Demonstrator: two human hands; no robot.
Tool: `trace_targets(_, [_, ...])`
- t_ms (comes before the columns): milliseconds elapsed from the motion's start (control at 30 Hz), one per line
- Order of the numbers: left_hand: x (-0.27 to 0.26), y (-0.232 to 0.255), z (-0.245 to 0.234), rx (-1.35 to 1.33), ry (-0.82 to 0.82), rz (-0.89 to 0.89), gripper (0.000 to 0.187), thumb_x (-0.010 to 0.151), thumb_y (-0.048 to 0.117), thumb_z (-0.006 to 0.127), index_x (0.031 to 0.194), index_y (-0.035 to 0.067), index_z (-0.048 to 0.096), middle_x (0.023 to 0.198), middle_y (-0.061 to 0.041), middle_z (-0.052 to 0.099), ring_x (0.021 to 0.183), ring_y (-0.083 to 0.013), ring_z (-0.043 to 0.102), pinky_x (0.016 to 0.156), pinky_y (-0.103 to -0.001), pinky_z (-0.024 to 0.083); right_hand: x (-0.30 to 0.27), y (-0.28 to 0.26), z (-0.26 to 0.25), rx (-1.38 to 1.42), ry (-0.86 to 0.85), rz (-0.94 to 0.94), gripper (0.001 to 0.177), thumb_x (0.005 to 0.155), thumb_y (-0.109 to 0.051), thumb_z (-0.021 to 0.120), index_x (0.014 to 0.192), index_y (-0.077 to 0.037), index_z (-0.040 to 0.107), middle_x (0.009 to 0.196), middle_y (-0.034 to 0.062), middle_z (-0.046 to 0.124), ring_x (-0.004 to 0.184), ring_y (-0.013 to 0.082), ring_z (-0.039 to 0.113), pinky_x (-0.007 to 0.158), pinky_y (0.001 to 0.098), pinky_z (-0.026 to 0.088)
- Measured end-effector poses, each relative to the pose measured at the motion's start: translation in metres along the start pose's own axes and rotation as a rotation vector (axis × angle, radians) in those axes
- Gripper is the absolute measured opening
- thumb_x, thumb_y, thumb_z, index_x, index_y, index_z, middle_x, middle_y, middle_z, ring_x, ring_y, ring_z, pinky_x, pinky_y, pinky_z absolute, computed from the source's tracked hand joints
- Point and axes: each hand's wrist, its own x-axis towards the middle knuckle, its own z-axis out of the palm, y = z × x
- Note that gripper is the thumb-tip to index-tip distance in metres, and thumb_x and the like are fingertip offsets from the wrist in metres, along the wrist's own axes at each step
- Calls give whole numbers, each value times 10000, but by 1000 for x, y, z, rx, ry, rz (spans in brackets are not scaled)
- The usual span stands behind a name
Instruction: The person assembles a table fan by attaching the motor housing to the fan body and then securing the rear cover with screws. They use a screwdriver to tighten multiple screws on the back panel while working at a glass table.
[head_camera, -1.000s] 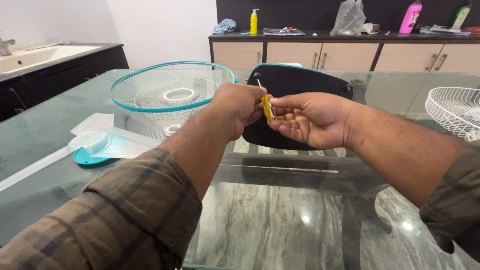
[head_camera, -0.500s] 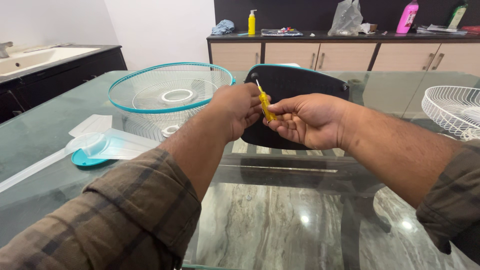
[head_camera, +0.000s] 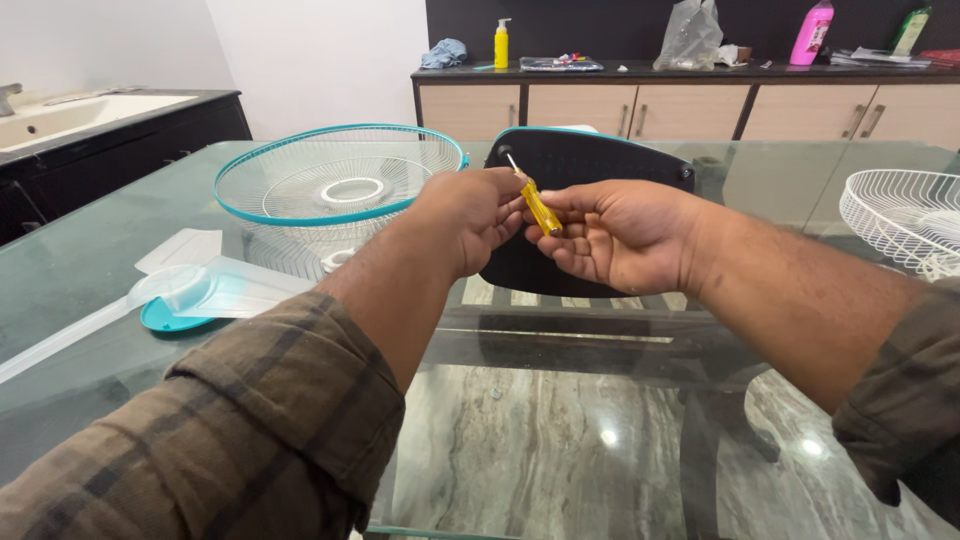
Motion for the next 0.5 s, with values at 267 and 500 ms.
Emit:
trace_targets(267, [3,3,-5,0,-44,-56,315,993,226,588,1242,35,607,1084,-94,710,967,-177,702,830,-298,573,3,-2,-2,-66,144,-47,210,927,-206,734,1028,-28,690,901,16,695,747,75,697,656,166,589])
trace_targets(500, [19,9,-1,-73,66,-115,443,1022,338,562,1326,17,545,1254,-144,695,1118,-237,707,912,-337,584,-2,-2,0,-190,248,-71,235,878,-245,782,1005,-59,714,905,-13,655,787,60,650,651,167,554])
